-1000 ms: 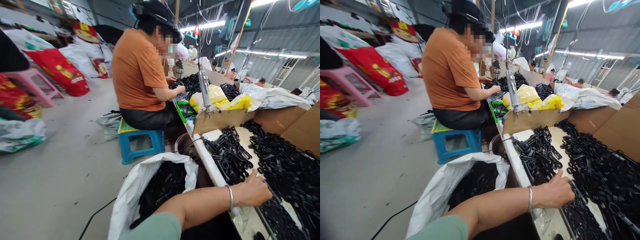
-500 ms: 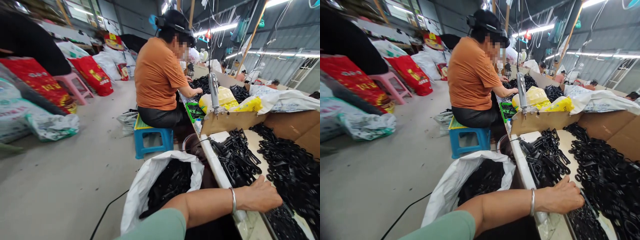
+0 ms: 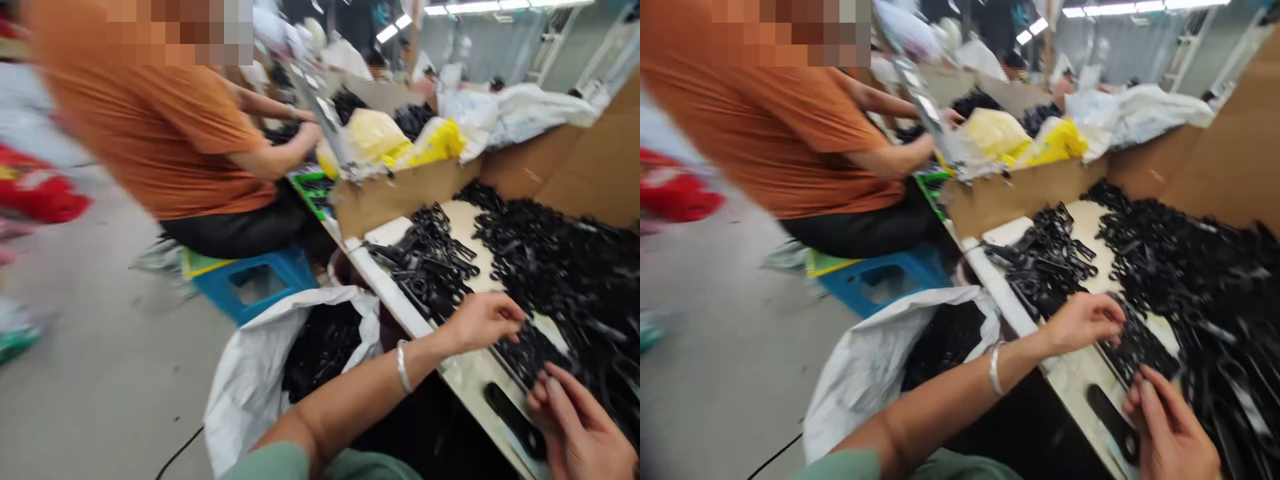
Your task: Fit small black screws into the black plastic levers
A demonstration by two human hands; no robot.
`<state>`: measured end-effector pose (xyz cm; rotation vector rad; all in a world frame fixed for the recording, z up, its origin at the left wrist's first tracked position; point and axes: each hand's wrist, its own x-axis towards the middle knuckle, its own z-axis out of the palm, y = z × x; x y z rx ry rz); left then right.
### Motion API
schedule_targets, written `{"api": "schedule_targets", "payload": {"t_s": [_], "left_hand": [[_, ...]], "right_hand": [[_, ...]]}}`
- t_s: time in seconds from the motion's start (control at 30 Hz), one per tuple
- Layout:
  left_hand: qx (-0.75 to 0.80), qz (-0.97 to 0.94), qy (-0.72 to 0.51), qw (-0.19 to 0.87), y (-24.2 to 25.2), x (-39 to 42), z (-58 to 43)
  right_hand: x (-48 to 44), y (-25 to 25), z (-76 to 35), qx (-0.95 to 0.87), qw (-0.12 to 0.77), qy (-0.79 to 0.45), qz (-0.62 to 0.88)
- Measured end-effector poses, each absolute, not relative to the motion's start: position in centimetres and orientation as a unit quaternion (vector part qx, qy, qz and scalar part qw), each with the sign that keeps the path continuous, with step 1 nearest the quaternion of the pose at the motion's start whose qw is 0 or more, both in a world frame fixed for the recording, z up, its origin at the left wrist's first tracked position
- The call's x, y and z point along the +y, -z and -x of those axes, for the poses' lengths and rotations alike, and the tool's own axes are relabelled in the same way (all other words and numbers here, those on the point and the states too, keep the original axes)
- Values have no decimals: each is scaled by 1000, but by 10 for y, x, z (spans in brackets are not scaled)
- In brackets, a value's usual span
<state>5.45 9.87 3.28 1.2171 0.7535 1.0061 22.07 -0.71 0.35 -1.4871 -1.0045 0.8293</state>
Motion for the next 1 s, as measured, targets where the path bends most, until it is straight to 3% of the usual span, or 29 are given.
{"api": "schedule_targets", "payload": {"t_s": [0.17, 0.47, 1.0], "left_hand": [[242, -382, -468, 759, -34, 75, -54], [240, -356, -461, 776, -29, 51, -63], [268, -407, -454, 746, -29, 39, -61]], "right_hand": [[-7, -26, -202, -372, 614, -336, 609], [-10, -22, -202, -395, 643, -289, 589], [-23, -32, -200, -575, 532, -123, 610]]}}
